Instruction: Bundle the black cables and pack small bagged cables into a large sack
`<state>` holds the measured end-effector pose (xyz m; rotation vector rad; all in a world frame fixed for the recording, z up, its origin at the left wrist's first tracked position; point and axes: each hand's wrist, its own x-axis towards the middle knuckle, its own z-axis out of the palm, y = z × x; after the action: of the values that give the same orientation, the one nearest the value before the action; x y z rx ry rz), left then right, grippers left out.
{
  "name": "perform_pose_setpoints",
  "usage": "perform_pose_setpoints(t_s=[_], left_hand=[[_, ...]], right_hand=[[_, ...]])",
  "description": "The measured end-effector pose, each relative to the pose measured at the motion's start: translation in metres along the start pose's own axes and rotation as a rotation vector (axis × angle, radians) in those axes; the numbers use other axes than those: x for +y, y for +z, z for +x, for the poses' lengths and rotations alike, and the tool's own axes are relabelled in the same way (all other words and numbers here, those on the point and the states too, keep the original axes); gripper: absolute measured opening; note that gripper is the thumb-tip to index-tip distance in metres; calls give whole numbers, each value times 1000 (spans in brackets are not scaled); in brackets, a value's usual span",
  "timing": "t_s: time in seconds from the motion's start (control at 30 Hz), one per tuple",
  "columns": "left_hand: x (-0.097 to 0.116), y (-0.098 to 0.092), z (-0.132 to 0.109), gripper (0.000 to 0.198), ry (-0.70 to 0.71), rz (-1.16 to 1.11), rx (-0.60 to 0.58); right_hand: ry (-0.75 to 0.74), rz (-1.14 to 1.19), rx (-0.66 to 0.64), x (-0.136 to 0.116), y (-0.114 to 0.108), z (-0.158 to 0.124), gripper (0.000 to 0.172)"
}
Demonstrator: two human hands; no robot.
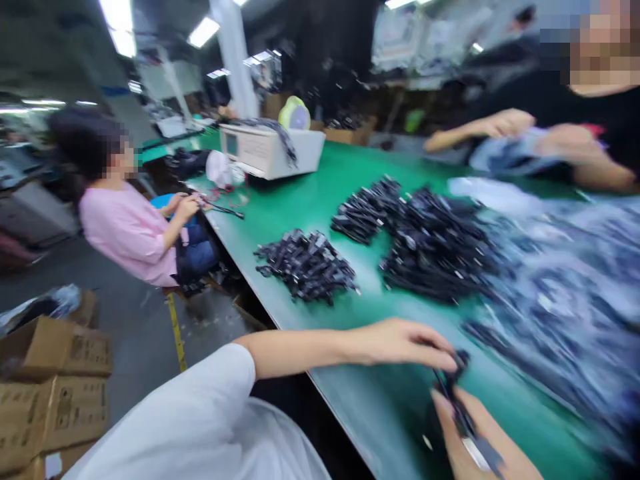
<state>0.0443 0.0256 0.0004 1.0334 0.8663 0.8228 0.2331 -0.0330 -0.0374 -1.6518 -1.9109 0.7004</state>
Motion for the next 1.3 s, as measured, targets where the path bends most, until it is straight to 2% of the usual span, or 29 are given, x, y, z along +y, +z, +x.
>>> perform_pose_setpoints(t_s=[0.03,0.13,0.23,0.33,0.5,0.6,0.77,0.83,0.9,1.07,1.3], left_hand=[[4,5,-7,36,13,34,20],[12,9,-13,35,77,188,71],[11,4,-2,31,92,254,121],[6,3,3,34,62,191,115],[6,7,2,40,74,127,106],[7,6,3,40,87,110,82],[6,6,1,33,73,109,-18],[6,6,-1,31,73,99,-66],[5,6,-1,32,70,79,-103],[4,5,0,46,55,57,-154],[3,2,-1,42,80,38,-152]], right_hand=[[9,35,52,-17,-6,-11,29],[-104,123,29,-45,-12,-16,30],[-140,112,5,-36,-9,-6,24],[-116,98,-16,-27,-8,-6,19],[-128,184,-1,-29,-13,-9,15],[-80,319,-14,-31,-15,-6,19],[165,697,-182,-33,-16,0,31],[224,851,-243,-32,-16,1,39],[253,947,-249,-30,-16,1,43],[252,1035,-203,-29,-18,2,45],[273,1076,-214,-30,-21,1,44]])
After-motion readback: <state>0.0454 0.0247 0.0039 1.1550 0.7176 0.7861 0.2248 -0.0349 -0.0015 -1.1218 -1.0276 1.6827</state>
